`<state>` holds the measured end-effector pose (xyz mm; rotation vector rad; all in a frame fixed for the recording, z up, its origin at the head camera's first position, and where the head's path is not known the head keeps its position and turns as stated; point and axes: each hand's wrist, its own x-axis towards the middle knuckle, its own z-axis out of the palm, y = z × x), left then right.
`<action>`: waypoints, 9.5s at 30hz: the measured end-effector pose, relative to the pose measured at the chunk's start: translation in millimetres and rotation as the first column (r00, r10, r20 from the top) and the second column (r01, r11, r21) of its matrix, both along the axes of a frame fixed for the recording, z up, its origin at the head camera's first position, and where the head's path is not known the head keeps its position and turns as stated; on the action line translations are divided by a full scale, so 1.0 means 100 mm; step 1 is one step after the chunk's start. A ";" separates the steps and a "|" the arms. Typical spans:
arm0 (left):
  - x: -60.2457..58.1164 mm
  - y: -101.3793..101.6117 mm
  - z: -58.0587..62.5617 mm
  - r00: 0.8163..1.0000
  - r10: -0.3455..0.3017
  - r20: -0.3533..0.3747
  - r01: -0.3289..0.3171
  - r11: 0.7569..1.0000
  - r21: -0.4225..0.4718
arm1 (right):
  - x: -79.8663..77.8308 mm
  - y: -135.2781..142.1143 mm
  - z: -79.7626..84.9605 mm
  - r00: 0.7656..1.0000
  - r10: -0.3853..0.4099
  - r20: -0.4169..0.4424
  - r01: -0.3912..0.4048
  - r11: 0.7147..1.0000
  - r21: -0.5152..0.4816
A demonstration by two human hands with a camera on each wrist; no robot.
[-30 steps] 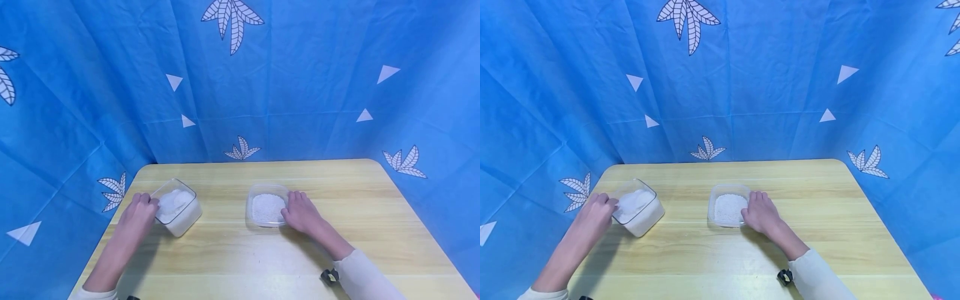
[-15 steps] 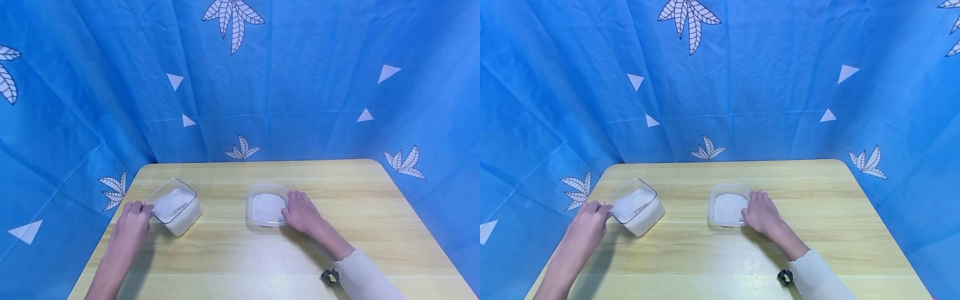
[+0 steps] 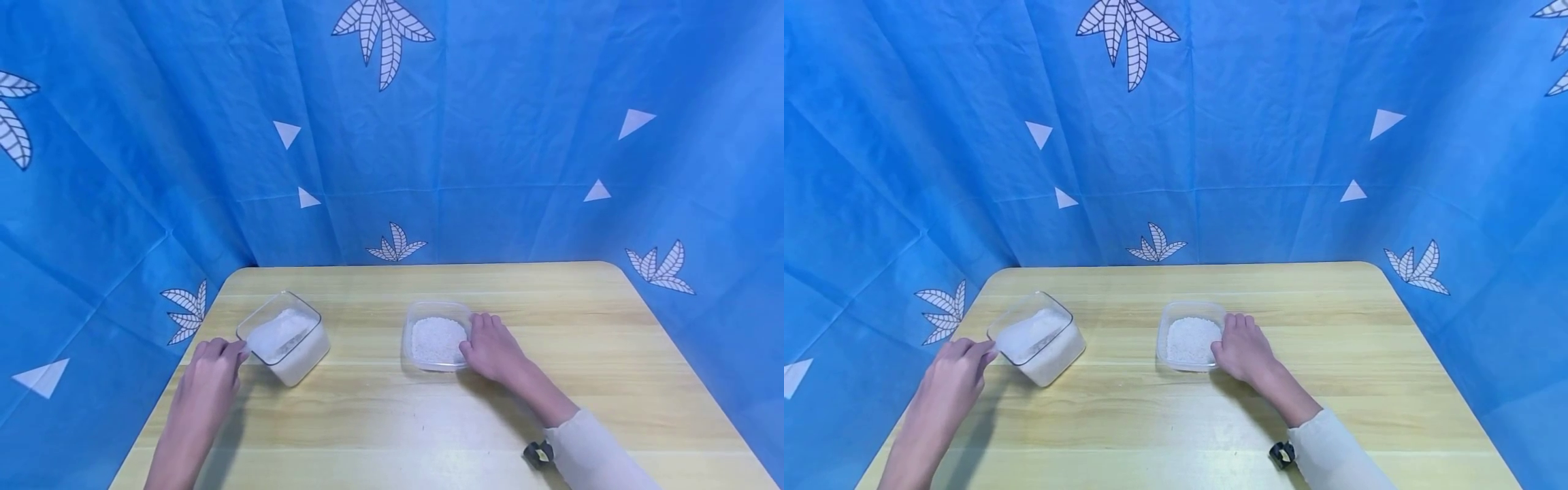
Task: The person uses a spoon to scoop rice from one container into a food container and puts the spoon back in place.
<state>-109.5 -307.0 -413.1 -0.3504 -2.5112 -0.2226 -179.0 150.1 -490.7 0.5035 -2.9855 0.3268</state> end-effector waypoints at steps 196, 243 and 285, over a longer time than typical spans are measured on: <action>-0.20 -0.30 0.47 0.986 -0.135 -0.096 0.114 0.974 -0.198 | 0.00 -0.02 -0.08 1.000 -0.005 -0.018 0.004 1.000 -0.006; -0.59 0.02 0.09 0.984 -0.079 0.163 0.141 0.899 -0.415 | 0.01 -0.01 -0.02 1.000 -0.011 -0.013 0.011 1.000 -0.018; -0.47 -0.10 0.01 0.980 -0.177 0.088 0.193 0.951 -0.240 | -0.02 0.00 -0.05 1.000 -0.021 0.007 0.022 0.999 -0.043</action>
